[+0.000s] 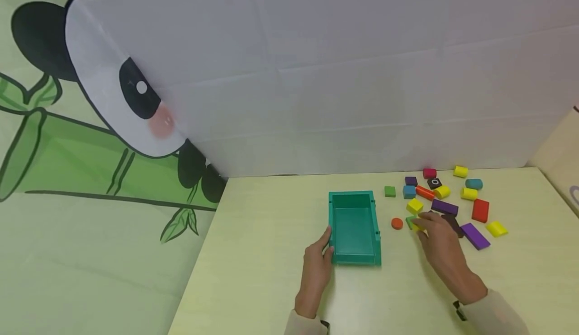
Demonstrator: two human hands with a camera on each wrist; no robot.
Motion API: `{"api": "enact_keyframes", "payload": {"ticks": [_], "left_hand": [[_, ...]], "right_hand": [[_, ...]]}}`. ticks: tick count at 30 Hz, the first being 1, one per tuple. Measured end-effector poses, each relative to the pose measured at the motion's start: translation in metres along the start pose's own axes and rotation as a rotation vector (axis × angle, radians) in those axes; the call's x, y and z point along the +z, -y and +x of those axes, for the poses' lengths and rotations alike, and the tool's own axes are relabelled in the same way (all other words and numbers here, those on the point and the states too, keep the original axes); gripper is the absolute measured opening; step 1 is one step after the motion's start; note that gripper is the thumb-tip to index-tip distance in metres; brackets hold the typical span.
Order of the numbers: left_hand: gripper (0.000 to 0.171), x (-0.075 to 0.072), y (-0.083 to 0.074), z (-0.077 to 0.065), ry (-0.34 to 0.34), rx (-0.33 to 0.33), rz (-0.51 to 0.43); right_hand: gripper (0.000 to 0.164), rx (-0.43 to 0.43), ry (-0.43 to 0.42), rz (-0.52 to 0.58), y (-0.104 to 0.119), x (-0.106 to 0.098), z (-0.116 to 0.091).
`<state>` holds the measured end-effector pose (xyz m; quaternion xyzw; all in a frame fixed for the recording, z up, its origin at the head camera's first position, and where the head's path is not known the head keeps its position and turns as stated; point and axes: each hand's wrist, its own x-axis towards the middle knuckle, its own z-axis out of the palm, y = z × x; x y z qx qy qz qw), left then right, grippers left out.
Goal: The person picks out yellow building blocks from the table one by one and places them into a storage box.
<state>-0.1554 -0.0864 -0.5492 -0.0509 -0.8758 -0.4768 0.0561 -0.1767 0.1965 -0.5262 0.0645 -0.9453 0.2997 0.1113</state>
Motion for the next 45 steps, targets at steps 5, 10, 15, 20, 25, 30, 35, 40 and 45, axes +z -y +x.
{"api": "enact_keyframes", "payload": {"ticks": [5, 10, 15, 20, 25, 30, 35, 40, 45], "left_hand": [[0.051, 0.0, -0.001, 0.0, -0.003, 0.002, -0.001], [0.051, 0.0, 0.0, 0.0, -0.004, 0.002, 0.003], [0.05, 0.0, -0.001, 0.0, -0.007, 0.01, 0.004], [0.051, -0.001, -0.002, 0.0, -0.01, 0.004, 0.008], [0.052, -0.001, -0.003, -0.001, -0.012, -0.006, 0.013], [0.051, -0.002, -0.003, -0.001, -0.012, -0.013, 0.014], [0.051, -0.003, -0.003, 0.001, -0.012, 0.0, 0.011], [0.05, -0.004, -0.002, 0.001, -0.006, -0.002, 0.002], [0.05, -0.005, -0.001, -0.001, -0.008, 0.011, 0.002]], "right_hand": [[0.035, -0.02, -0.004, 0.009, 0.009, 0.0, 0.001], [0.036, -0.042, -0.008, 0.018, 0.018, 0.002, 0.002], [0.035, -0.073, -0.017, 0.031, 0.03, 0.003, 0.003], [0.035, -0.095, -0.014, 0.045, 0.043, 0.005, 0.004], [0.035, -0.118, -0.016, 0.065, 0.054, 0.01, 0.004], [0.036, -0.145, -0.014, 0.084, 0.065, 0.015, 0.003], [0.037, -0.178, -0.017, 0.097, 0.076, 0.022, 0.004], [0.037, -0.235, -0.02, 0.098, 0.086, 0.028, 0.004], [0.036, -0.296, -0.031, 0.108, 0.092, 0.038, 0.004]]}}
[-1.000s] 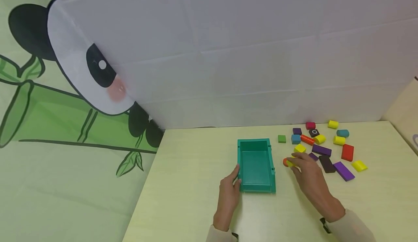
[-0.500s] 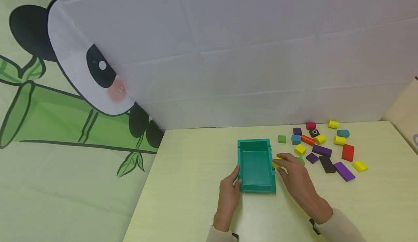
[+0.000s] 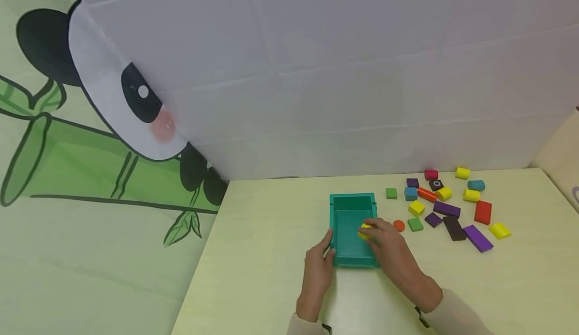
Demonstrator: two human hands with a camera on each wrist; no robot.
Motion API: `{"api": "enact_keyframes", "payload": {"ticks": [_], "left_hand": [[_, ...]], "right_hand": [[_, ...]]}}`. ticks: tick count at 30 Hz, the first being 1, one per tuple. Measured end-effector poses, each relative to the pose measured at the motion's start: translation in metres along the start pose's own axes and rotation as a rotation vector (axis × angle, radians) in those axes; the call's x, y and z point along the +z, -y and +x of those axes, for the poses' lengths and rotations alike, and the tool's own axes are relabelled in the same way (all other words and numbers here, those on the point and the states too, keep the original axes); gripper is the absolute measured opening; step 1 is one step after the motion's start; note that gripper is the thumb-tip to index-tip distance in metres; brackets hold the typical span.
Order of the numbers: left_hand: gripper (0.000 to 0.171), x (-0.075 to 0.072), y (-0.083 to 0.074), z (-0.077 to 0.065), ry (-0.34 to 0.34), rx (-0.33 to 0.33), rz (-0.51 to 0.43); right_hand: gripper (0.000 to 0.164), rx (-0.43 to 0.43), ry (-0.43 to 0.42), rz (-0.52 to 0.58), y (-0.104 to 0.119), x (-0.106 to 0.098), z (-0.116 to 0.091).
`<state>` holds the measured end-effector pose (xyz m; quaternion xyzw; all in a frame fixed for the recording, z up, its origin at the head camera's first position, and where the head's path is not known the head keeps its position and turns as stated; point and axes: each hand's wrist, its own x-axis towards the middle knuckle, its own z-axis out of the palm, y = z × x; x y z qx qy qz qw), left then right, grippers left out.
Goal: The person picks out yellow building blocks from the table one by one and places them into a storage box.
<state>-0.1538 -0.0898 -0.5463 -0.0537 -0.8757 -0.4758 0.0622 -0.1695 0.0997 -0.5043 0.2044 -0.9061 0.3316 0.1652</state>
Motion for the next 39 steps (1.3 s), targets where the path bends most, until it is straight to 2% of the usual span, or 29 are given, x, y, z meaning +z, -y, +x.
{"api": "enact_keyframes", "payload": {"ticks": [4, 13, 21, 31, 39], "left_hand": [[0.05, 0.0, 0.001, -0.002, 0.003, -0.002, -0.001], [0.051, 0.0, 0.001, -0.002, 0.013, -0.041, 0.007], [0.051, 0.001, 0.003, -0.002, -0.007, -0.004, 0.01], [0.051, -0.001, 0.001, 0.0, 0.002, -0.016, 0.0], [0.051, -0.002, 0.001, 0.0, -0.002, 0.009, -0.001]], "right_hand": [[0.035, -0.019, 0.012, 0.025, 0.0, 0.009, -0.001], [0.033, 0.015, 0.102, 0.06, 0.004, 0.025, -0.001], [0.031, 0.014, 0.122, 0.061, 0.005, 0.039, -0.001], [0.027, 0.018, 0.154, 0.043, 0.004, 0.052, 0.001], [0.025, 0.017, 0.18, 0.058, 0.004, 0.057, 0.005]]}}
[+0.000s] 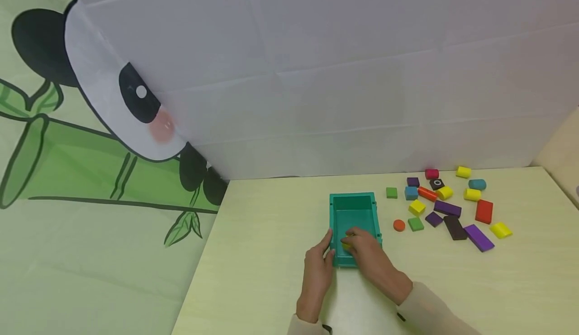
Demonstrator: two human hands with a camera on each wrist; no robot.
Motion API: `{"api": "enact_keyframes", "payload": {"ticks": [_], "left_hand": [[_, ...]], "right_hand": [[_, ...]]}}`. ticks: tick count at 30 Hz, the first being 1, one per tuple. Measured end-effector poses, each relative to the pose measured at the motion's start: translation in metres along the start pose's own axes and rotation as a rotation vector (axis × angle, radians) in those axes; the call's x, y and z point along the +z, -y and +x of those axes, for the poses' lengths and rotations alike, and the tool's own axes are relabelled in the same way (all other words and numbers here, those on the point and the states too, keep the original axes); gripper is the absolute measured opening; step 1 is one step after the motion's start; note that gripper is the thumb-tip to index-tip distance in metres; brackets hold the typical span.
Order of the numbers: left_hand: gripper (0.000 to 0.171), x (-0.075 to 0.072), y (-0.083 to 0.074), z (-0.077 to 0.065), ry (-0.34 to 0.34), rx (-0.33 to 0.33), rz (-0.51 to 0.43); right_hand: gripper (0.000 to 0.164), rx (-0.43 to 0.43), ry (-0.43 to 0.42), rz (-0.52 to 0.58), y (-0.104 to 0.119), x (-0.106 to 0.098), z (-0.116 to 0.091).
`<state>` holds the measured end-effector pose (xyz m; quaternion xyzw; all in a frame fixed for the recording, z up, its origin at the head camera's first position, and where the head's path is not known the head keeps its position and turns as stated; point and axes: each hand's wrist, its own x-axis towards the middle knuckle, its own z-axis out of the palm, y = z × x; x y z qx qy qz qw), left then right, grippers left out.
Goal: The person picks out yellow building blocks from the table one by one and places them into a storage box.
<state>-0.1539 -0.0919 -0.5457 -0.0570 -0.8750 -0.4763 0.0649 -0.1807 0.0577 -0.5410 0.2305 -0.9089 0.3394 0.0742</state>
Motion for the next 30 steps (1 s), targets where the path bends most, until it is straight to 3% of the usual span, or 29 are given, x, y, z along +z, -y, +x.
{"api": "enact_keyframes", "payload": {"ticks": [14, 23, 30], "left_hand": [[0.049, -0.001, -0.0002, 0.0006, 0.003, 0.004, 0.002], [0.049, -0.0004, 0.0014, 0.0017, -0.02, 0.048, 0.019], [0.049, -0.0014, -0.0007, 0.0004, 0.007, 0.022, -0.001]], "right_hand": [[0.019, 0.015, 0.047, 0.047, 0.0033, 0.0033, 0.0047], [0.014, 0.022, 0.051, 0.05, 0.0045, 0.0046, 0.0073], [0.013, 0.022, 0.07, 0.047, 0.0012, 0.0081, 0.0075]]}}
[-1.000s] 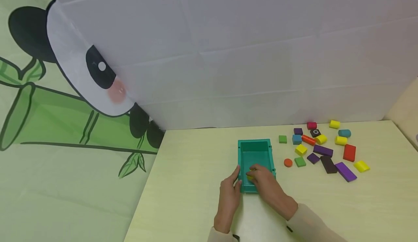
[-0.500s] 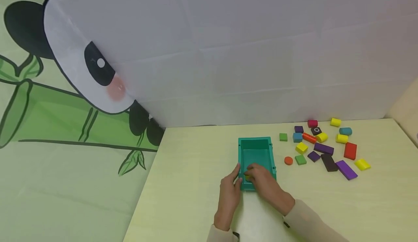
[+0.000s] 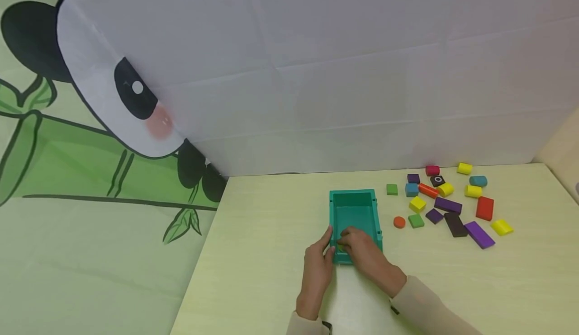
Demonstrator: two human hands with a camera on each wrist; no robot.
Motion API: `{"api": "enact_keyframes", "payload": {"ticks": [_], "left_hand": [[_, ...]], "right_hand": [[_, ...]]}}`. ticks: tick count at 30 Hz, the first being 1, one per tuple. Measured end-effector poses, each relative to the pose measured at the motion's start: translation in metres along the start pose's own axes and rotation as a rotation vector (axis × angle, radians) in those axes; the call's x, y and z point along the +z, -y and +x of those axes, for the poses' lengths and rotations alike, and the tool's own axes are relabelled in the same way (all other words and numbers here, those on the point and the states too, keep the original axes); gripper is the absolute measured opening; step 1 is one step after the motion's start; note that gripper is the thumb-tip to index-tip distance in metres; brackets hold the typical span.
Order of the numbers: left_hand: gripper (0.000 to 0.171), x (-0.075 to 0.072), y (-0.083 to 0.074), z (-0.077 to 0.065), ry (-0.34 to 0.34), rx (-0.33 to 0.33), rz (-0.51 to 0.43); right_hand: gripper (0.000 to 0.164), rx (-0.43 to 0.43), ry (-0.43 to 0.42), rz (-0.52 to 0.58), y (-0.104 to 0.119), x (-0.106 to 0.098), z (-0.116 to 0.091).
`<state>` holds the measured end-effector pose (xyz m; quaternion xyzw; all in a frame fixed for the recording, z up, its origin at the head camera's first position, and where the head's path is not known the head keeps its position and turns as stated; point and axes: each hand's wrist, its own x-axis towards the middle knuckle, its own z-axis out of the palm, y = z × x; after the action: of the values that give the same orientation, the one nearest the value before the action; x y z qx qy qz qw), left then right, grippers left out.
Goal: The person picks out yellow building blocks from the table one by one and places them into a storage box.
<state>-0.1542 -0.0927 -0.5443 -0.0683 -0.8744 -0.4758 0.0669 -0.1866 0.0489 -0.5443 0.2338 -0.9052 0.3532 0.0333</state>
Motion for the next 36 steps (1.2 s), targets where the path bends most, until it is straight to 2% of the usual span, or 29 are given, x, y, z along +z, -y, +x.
{"api": "enact_keyframes", "payload": {"ticks": [19, 26, 31, 36], "left_hand": [[0.049, 0.0, 0.0, 0.0, -0.004, -0.001, -0.015], [0.049, -0.001, 0.0, -0.001, 0.0, -0.02, -0.011], [0.049, -0.002, -0.001, -0.001, 0.0, -0.006, -0.018], [0.049, -0.002, -0.002, 0.0, 0.013, -0.008, -0.03]], "right_hand": [[0.013, -0.027, 0.008, 0.009, -0.001, 0.002, 0.002], [0.015, -0.035, 0.007, 0.023, 0.001, -0.001, 0.001], [0.018, -0.025, 0.007, 0.033, 0.004, -0.007, -0.001], [0.02, 0.027, 0.007, 0.037, 0.005, -0.02, -0.003]]}}
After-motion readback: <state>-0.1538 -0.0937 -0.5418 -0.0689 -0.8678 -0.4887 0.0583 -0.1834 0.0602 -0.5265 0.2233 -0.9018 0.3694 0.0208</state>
